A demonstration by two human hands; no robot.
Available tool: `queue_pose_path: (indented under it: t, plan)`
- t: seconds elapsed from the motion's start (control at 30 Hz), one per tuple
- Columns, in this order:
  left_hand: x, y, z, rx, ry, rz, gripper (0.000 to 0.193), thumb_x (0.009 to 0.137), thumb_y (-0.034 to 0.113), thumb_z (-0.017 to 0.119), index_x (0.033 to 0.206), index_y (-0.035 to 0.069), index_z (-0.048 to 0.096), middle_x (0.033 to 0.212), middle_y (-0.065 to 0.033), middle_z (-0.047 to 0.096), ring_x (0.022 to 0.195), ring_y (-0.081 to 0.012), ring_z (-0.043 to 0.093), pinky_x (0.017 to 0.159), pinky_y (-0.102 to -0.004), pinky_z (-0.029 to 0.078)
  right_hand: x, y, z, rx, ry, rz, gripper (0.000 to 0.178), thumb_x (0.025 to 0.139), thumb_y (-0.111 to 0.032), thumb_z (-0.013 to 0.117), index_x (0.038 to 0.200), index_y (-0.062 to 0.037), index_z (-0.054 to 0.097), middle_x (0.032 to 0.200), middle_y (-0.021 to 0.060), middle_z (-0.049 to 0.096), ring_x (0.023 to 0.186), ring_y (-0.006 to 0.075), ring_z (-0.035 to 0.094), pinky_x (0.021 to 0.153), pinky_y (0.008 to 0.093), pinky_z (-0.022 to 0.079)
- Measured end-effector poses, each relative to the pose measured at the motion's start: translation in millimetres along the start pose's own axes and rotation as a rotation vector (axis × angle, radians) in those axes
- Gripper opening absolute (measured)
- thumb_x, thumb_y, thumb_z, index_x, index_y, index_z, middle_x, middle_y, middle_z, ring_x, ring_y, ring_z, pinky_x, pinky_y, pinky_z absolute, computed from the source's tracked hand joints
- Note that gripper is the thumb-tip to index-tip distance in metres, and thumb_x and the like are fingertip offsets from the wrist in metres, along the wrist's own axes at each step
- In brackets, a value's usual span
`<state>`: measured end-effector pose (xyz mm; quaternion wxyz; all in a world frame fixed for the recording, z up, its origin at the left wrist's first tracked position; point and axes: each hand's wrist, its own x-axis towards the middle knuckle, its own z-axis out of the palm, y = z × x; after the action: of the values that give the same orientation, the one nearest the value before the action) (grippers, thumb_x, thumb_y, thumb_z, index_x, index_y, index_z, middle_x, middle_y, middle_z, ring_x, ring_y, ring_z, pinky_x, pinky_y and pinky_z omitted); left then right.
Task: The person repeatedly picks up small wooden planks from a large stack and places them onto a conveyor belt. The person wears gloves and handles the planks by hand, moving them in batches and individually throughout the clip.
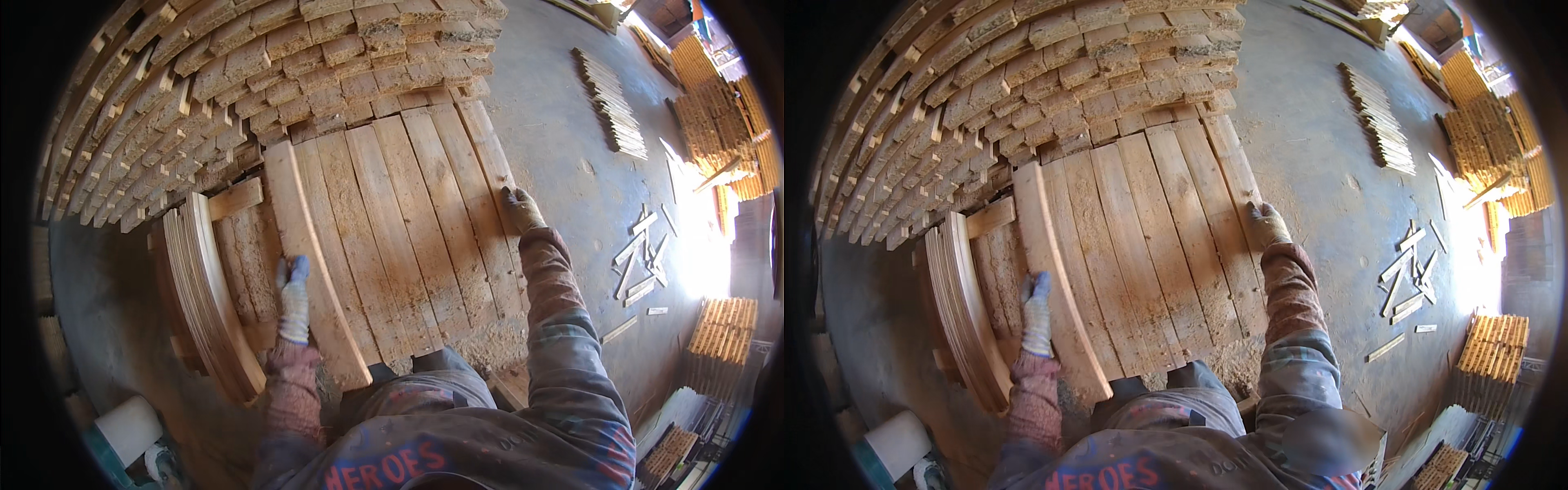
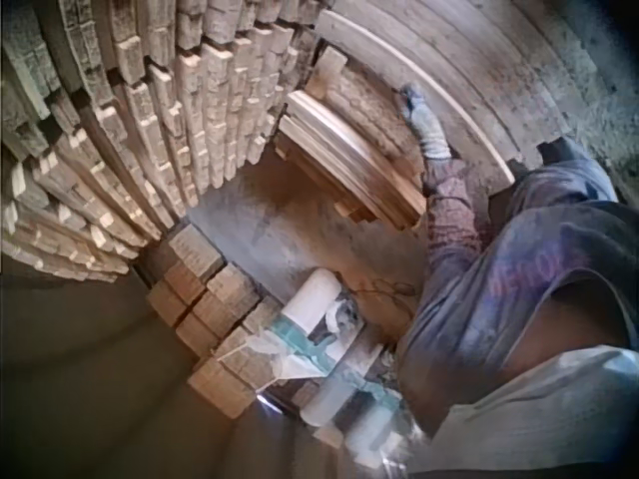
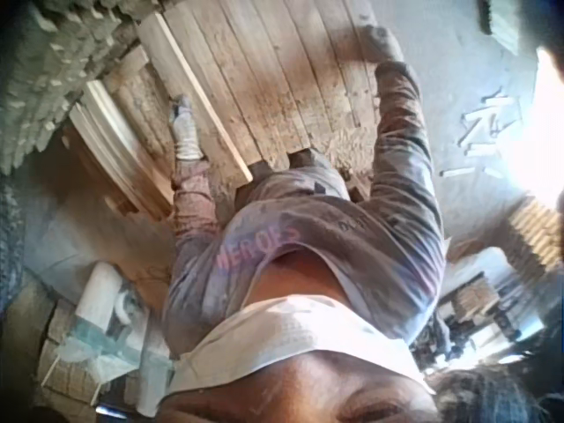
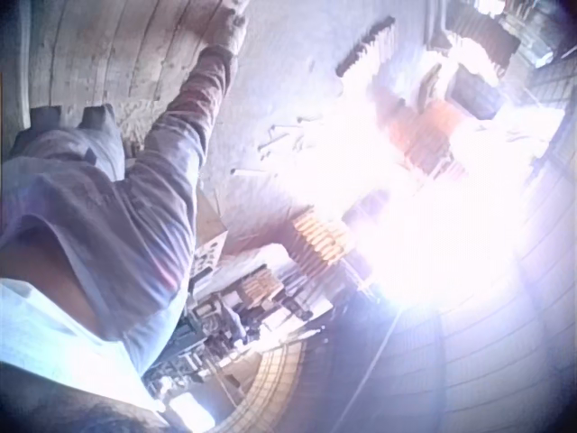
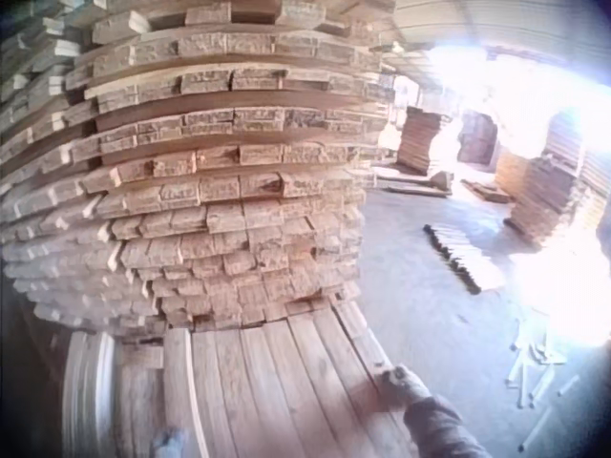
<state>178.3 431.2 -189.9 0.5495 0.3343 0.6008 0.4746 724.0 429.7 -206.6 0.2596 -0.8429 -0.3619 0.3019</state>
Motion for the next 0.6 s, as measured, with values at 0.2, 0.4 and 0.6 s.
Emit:
queue_pose_path:
  t: [0.2,0.4,0.6]
  plan:
    - [-3.9,-24.9,29.4,-0.015,-0.055,-0.170,0.050,0.095,0.036,0.076,0.131,0.003,0.063,0.121,-0.0027,0.067,0.103,-0.0145,0.064,0.091,-0.0279,0.054,-25.3,-24.5,-36.1,0.462,-0.226,-0.050,0.040,0.102,-0.036,0.065,0.121,-0.0008,0.070,0.102,-0.0007,0.070,0.091,0.0102,0.061,0.083,0.0291,0.052]
    - [-25.8,1.7,18.2,-0.095,-0.082,-0.260,0.056,0.093,0.041,0.076,0.131,0.002,0.064,0.121,-0.0037,0.067,0.106,-0.0137,0.063,0.096,-0.0281,0.053,-17.2,-24.7,-3.6,0.493,-0.578,-0.053,0.053,0.092,-0.041,0.078,0.129,-0.0036,0.067,0.112,0.0018,0.070,0.100,0.0143,0.063,0.089,0.0322,0.053]
    - [-39.5,2.5,75.5,-0.024,-0.211,-0.143,0.060,0.091,0.050,0.074,0.129,0.005,0.068,0.123,-0.0023,0.069,0.118,-0.0154,0.059,0.108,-0.0323,0.044,-45.9,-41.9,-20.5,0.699,-0.622,0.085,0.065,0.084,-0.037,0.083,0.133,-0.0004,0.061,0.115,0.0080,0.070,0.100,0.0209,0.067,0.089,0.0366,0.055]
